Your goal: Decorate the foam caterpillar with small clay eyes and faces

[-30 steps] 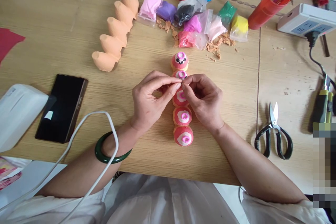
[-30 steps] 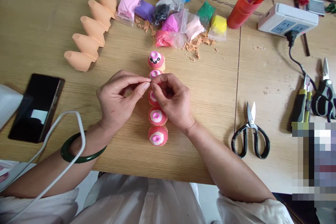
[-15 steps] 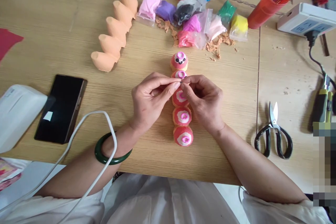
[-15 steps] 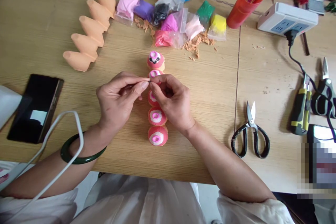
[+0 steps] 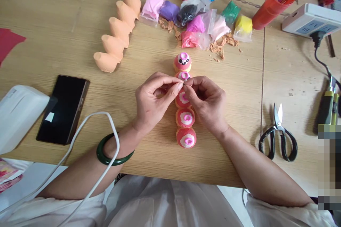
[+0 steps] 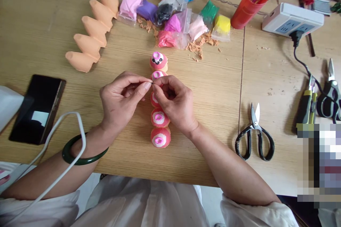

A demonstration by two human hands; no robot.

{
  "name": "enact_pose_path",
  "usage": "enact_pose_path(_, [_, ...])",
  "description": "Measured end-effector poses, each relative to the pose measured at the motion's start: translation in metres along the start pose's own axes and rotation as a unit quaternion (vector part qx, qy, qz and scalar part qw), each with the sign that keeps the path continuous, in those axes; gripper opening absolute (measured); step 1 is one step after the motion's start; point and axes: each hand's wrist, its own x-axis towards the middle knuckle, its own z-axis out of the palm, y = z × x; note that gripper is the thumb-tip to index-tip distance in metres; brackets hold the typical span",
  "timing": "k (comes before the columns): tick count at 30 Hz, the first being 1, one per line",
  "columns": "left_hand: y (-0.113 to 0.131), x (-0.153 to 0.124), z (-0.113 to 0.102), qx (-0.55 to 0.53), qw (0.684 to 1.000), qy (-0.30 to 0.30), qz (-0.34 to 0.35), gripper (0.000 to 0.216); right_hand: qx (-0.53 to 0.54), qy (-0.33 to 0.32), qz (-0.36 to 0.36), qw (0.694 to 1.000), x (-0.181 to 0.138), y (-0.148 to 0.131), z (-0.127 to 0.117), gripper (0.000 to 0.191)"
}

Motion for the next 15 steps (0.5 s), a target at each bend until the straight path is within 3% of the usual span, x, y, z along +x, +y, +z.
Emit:
enact_pose_path(7, [0.0007, -0.0006, -0.0001, -0.011, 0.998, -0.009, -0.062, 0.026, -0.006, -0.001, 0.010, 1.000, 0.0003, 0.0015, -0.0007, 0.040])
enact_pose_path(15, [0.0004, 0.0009, -0.0016, -0.007, 0.998, -0.020, -0.052, 0.021, -0.005, 0.007, 0.006, 1.000, 0.0015, 0.0013, -0.0011, 0.032])
